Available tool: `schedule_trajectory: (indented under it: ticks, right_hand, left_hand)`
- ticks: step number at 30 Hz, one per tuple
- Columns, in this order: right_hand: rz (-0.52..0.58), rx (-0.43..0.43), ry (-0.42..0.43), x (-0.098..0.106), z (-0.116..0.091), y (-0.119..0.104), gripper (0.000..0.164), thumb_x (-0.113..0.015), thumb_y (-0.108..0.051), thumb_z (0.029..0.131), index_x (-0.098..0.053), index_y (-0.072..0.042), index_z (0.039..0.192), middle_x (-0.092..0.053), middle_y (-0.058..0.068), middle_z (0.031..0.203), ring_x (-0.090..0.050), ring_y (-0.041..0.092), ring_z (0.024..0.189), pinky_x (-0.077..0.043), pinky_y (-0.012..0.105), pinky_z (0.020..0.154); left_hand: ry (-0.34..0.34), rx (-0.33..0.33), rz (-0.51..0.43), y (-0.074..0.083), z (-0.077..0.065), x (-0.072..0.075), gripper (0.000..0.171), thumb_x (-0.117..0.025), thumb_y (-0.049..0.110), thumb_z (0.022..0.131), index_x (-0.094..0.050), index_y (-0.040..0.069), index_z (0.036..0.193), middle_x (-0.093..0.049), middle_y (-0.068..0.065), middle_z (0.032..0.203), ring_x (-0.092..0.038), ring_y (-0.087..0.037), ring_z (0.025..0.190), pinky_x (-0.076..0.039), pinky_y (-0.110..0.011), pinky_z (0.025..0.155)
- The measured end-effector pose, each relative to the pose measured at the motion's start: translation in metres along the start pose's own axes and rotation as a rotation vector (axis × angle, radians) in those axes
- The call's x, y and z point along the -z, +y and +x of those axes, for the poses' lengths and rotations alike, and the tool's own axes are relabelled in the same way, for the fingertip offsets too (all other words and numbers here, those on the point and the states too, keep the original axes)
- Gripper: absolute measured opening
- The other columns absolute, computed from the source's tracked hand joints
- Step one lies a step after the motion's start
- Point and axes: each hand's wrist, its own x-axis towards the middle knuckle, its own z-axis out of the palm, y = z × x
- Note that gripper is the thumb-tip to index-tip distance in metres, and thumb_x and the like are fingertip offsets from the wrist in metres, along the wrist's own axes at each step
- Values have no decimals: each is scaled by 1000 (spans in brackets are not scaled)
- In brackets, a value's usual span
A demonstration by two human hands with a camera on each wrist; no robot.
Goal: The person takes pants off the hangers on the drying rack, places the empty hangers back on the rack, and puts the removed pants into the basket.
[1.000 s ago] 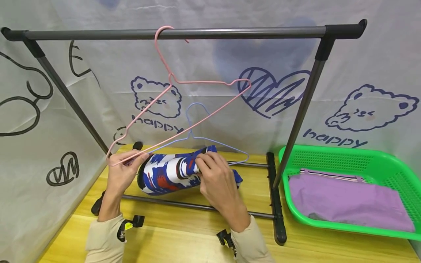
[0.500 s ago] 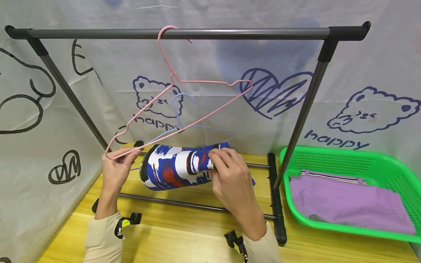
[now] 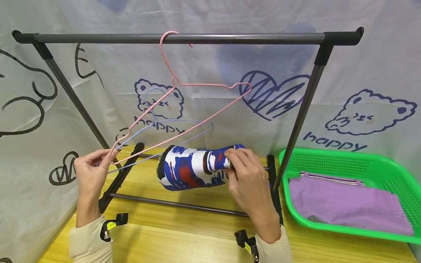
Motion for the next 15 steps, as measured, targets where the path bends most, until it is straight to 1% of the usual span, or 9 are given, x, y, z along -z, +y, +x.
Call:
schedule_trajectory:
  ticks: [2,4,6,11,13,15]
  right_hand:
    - [-7,-14,-4,1,-1,3,41,-82,10,77,-72,1,115,-72,15,118,-63,34,113,-51,53,97]
    - [-10,-28,-5,2,-2,5,41,-81,11,77,-72,1,116,-72,15,118,-63,34,113,-51,53,97]
    - [-11,-47,-7,3,-3,7,42,-81,11,76,-72,1,116,-72,15,118,-63,34,113,-52,53,96]
    - [-20,-88,-9,6,-3,10,43,-82,11,76,-72,1,117,-72,15,118,-62,34,114,-51,54,96]
    - [-23,-96,-10,7,-3,11,44,-82,11,76,-72,1,117,-72,15,118,-62,34,115,-51,54,97]
    - [-24,-102,-8,8,-3,12,44,-83,11,75,-71,1,117,-72,15,118,-62,35,115,-51,55,97]
  left_hand:
    - [19,-13,-2,0,0,6,5,-76,-7,87,-76,-12,87,-65,14,68,-43,0,52,-33,-14,47]
    - [39,-13,6,-1,1,12,6,-77,-6,87,-77,-11,86,-65,12,66,-42,-1,51,-33,-15,47]
    - [62,-17,5,-2,1,17,7,-77,-6,87,-76,-13,85,-66,11,66,-41,-1,50,-32,-15,47]
    - [159,-29,31,3,3,24,9,-76,-9,86,-73,-18,84,-65,15,66,-41,0,51,-32,-14,49]
    - [195,-48,21,6,4,26,10,-77,-8,85,-73,-18,84,-65,15,67,-43,0,53,-34,-13,51]
    - [221,-78,-24,10,4,29,10,-76,-9,85,-73,-19,85,-64,13,67,-43,-2,55,-34,-13,53]
